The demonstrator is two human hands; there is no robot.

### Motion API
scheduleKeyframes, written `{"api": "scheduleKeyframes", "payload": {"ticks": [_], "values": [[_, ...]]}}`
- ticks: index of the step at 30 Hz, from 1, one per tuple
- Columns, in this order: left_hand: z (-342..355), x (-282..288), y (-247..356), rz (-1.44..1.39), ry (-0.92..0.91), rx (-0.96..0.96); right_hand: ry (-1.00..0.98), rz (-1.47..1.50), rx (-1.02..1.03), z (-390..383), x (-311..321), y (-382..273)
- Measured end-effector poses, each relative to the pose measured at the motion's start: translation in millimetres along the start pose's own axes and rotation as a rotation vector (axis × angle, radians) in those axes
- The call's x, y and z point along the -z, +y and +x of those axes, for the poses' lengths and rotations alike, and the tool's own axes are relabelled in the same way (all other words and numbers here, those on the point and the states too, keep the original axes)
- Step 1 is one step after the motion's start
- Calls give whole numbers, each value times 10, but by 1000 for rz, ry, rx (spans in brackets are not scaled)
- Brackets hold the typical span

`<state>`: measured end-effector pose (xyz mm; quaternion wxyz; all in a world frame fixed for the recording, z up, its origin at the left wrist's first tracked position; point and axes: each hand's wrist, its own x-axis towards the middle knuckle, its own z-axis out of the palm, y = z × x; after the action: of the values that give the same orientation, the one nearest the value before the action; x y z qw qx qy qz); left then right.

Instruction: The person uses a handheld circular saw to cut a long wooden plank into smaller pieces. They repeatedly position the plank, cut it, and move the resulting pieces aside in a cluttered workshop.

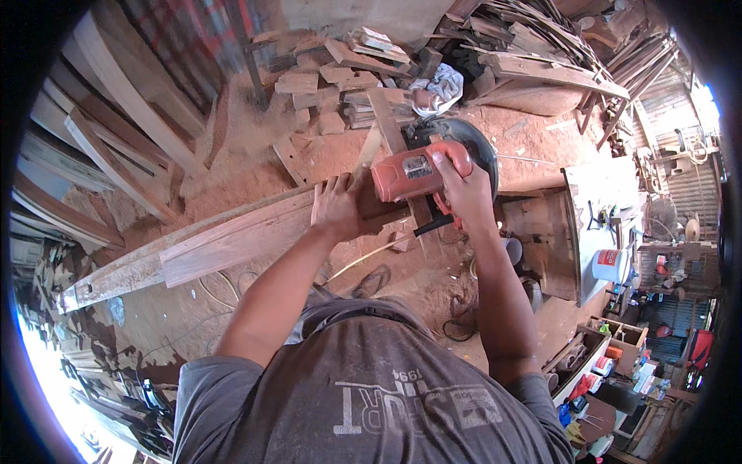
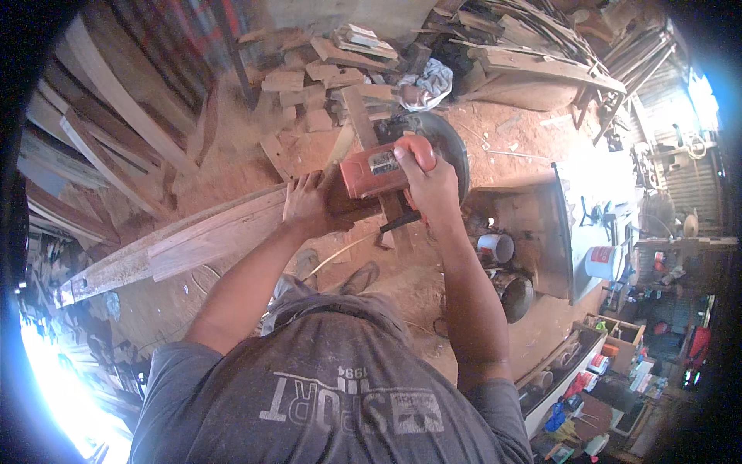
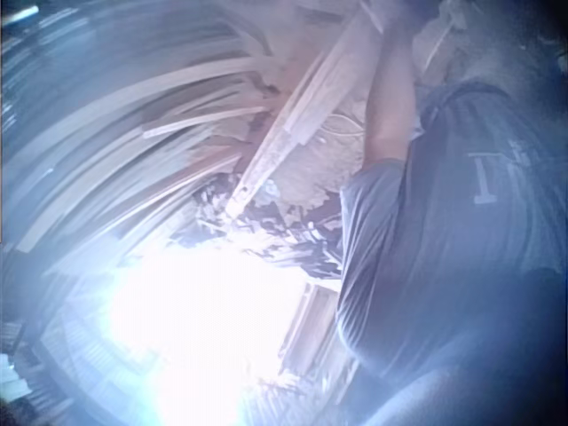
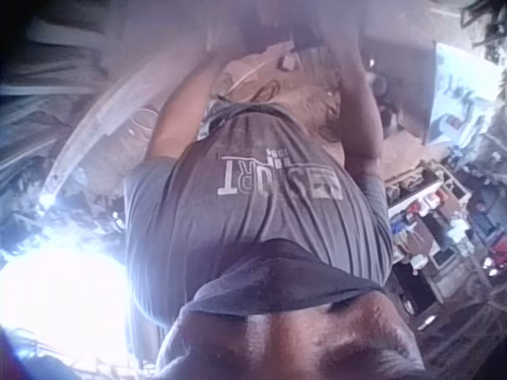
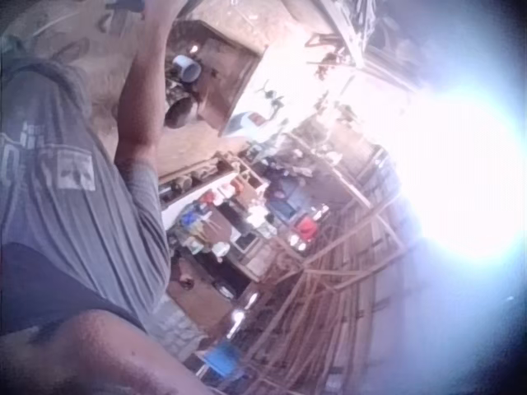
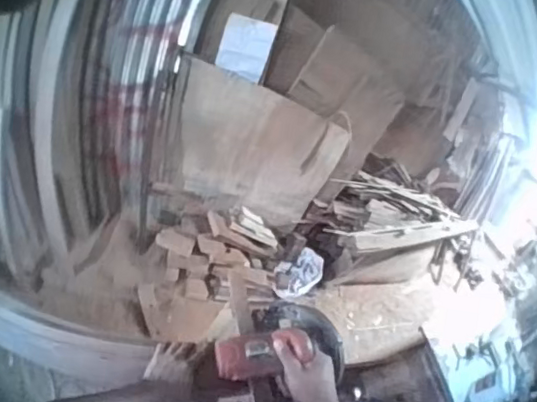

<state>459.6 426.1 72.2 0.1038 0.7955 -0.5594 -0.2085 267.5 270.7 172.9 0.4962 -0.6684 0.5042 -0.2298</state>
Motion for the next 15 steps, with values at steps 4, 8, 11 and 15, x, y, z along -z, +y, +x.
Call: {"api": "scheduleKeyframes", "payload": {"ticks": [4, 8, 11, 15], "values": [[-9, 27, 69, 9, -17, 45, 46, -91, 5, -264, 131, 62], [41, -80, 51, 28, 19, 49, 190, -141, 207, -606, 395, 454], [38, -43, 89, 85, -1, 56, 230, 33, 24, -1042, 687, 521], [49, -37, 116, 148, -43, 85, 323, 311, -147, -1474, 1076, 681]]}}
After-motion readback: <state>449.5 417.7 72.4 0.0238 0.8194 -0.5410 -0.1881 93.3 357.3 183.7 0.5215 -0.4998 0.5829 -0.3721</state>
